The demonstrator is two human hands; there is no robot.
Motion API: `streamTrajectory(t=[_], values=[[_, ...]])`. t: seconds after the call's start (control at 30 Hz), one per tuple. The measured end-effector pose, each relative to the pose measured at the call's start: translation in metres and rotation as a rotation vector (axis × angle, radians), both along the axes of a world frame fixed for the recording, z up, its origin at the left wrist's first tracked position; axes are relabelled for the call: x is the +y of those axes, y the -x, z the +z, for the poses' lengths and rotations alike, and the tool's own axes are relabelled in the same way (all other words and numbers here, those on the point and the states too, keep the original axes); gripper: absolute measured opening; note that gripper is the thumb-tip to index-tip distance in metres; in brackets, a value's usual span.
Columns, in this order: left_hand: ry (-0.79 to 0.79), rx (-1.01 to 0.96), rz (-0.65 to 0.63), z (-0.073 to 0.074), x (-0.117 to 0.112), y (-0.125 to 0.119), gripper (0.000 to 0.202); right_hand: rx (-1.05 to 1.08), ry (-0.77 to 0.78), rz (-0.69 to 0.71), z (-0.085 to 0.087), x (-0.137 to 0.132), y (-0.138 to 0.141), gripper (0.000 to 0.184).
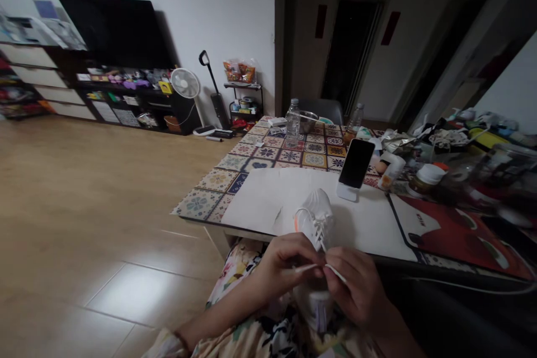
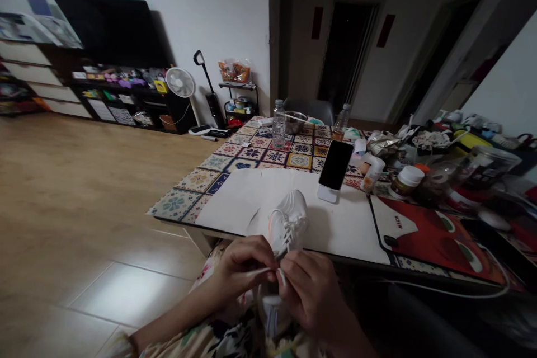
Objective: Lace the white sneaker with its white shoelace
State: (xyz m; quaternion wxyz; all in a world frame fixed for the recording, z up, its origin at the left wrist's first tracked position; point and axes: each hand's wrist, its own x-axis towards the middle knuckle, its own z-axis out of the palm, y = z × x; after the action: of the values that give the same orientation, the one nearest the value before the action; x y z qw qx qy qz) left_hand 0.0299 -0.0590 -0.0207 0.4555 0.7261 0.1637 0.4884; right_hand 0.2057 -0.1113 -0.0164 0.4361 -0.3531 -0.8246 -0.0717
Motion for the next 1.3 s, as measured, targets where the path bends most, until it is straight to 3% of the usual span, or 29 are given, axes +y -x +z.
streamTrajectory(t=[0.13, 0.37, 0.43, 0.63, 0.83, 0.97, 1.07, 1.2, 1.3], values=[[0.062, 0.018, -0.046, 0.004, -0.002, 0.001, 0.024, 0.077, 0.014, 0.034, -0.002, -0.001, 0.001, 0.020], [0.054, 0.137, -0.072, 0.000, -0.007, 0.004, 0.020, 0.207, 0.092, -0.095, -0.011, 0.000, -0.002, 0.016], [0.017, 0.109, -0.042, -0.001, -0.005, 0.004, 0.017, 0.216, 0.151, -0.075, -0.011, 0.000, -0.002, 0.011], [-0.084, -0.027, 0.067, 0.004, -0.005, 0.005, 0.010, 0.180, 0.200, 0.070, -0.006, 0.003, 0.000, 0.019], [0.025, -0.015, 0.070, 0.003, -0.003, 0.001, 0.023, 0.180, 0.094, 0.056, -0.011, 0.010, 0.001, 0.007], [0.192, 0.031, 0.021, 0.002, -0.001, 0.001, 0.034, 0.095, -0.066, 0.024, -0.015, 0.007, -0.004, 0.020], [0.313, 0.057, -0.012, 0.002, -0.001, 0.001, 0.033, 0.088, -0.058, 0.035, -0.018, 0.003, -0.008, 0.024], [0.495, -0.061, 0.025, -0.001, 0.006, 0.000, 0.031, 0.519, 0.190, 0.229, -0.018, 0.005, -0.007, 0.008], [0.661, -0.372, 0.042, -0.006, 0.023, 0.002, 0.034, 0.987, 0.376, 0.377, -0.012, 0.015, -0.011, 0.019]])
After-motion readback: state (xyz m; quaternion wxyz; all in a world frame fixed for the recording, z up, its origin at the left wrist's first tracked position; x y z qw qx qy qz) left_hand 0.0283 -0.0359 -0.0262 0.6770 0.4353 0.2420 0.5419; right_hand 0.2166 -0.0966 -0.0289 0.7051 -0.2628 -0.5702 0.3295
